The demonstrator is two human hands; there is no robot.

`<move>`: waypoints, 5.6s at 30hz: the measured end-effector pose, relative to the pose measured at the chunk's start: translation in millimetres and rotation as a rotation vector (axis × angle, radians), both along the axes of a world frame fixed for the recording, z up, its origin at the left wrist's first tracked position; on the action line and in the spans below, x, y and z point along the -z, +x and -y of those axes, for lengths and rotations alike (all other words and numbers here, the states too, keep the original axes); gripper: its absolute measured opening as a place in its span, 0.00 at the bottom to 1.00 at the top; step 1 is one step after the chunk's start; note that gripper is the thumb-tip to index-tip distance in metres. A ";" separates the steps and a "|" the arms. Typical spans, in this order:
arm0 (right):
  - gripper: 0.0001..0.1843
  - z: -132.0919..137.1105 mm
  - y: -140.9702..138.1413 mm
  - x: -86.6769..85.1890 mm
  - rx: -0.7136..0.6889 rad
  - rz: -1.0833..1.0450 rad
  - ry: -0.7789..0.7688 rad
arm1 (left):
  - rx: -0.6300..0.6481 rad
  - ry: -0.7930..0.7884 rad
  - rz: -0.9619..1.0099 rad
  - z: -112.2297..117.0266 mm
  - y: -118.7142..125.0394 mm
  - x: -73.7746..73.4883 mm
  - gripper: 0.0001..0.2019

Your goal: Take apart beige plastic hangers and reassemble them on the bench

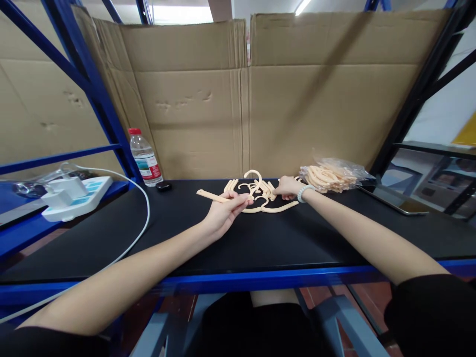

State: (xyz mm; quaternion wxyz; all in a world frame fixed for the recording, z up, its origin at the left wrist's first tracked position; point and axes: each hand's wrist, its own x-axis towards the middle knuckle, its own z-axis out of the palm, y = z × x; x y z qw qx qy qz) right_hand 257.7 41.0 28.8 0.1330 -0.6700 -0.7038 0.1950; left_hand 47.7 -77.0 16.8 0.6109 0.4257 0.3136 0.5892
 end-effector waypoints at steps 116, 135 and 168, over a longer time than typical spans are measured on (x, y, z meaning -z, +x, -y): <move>0.16 121.6 -20.3 18.6 -0.365 -1.222 0.173 | -0.029 0.276 -0.351 12.3 10.8 10.4 0.10; 0.15 120.1 -28.2 25.3 -0.267 -1.231 0.215 | -0.045 0.254 -0.318 8.5 12.6 13.0 0.11; 0.18 120.1 -36.3 29.6 -0.212 -1.256 0.202 | -0.053 0.134 -0.344 2.4 11.0 17.0 0.12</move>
